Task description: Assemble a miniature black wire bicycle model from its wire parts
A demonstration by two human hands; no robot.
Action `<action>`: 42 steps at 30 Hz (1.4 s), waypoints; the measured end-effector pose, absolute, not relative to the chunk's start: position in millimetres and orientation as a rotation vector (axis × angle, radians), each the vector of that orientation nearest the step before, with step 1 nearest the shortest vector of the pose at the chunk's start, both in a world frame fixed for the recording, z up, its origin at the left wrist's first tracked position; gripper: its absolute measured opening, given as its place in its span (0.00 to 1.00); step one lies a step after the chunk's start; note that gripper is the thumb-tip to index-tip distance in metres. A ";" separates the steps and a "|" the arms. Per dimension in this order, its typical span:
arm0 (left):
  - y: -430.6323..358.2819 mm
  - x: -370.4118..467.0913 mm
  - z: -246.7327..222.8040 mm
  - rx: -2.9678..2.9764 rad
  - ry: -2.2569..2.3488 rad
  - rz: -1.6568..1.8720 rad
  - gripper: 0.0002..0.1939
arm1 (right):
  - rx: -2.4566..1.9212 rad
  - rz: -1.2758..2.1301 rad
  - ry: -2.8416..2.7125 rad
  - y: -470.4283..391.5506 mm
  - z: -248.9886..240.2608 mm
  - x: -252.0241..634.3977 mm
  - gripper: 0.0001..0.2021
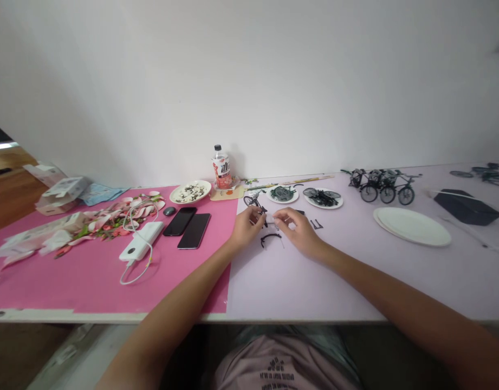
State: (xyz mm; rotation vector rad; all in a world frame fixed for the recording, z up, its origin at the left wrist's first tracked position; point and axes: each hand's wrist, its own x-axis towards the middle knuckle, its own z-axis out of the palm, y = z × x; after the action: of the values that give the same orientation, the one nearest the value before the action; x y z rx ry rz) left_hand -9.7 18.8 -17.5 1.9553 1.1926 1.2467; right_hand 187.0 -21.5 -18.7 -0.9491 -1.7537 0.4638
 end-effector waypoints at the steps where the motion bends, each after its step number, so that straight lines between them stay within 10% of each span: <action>1: 18.3 -9.6 -17.2 1.967 1.194 1.238 0.15 | -0.941 0.461 -1.769 -22.2 -18.1 186.9 0.08; 42: 15.5 -5.8 -23.4 2.056 1.163 1.104 0.12 | -0.975 0.098 -1.817 -9.0 -29.1 195.6 0.05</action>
State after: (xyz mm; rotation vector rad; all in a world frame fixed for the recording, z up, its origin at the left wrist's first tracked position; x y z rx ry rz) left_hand -5.8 15.5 -23.4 2.0557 1.1634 1.1037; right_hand 195.6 -9.0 -29.1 -0.9749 -1.8167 0.0980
